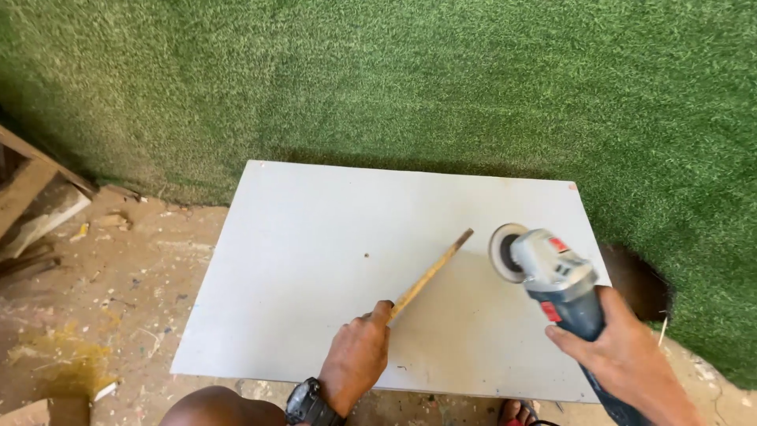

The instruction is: Sanding the surfaces and edges of a wooden plank using an angle grinder

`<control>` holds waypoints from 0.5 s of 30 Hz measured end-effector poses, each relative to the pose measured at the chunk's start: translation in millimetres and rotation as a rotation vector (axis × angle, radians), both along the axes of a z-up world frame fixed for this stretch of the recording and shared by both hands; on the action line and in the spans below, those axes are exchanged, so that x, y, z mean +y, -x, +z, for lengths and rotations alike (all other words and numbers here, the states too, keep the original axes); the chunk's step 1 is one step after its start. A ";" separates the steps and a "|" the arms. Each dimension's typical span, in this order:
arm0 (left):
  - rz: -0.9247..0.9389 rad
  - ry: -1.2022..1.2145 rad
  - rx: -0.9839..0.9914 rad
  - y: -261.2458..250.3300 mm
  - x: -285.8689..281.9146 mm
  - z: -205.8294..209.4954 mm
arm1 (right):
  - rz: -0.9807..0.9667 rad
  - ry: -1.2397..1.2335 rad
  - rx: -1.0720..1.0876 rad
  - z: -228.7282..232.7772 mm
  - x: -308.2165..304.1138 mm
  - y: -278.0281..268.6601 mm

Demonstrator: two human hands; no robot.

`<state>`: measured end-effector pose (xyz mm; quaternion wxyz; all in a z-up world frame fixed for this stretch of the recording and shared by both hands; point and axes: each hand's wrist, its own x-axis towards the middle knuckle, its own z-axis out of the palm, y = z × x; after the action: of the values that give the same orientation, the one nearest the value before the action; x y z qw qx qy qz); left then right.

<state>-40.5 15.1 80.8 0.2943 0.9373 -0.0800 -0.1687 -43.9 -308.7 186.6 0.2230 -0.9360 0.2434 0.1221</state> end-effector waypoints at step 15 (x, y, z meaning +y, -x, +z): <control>-0.073 -0.079 -0.133 14.2 -29.9 -56.4 | 0.183 0.234 0.212 -19.8 13.0 -12.0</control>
<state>-54.7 -14.8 24.4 0.2449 0.9537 -0.1269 -0.1196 -31.9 -295.7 166.7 0.0737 -0.9558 0.1917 0.2105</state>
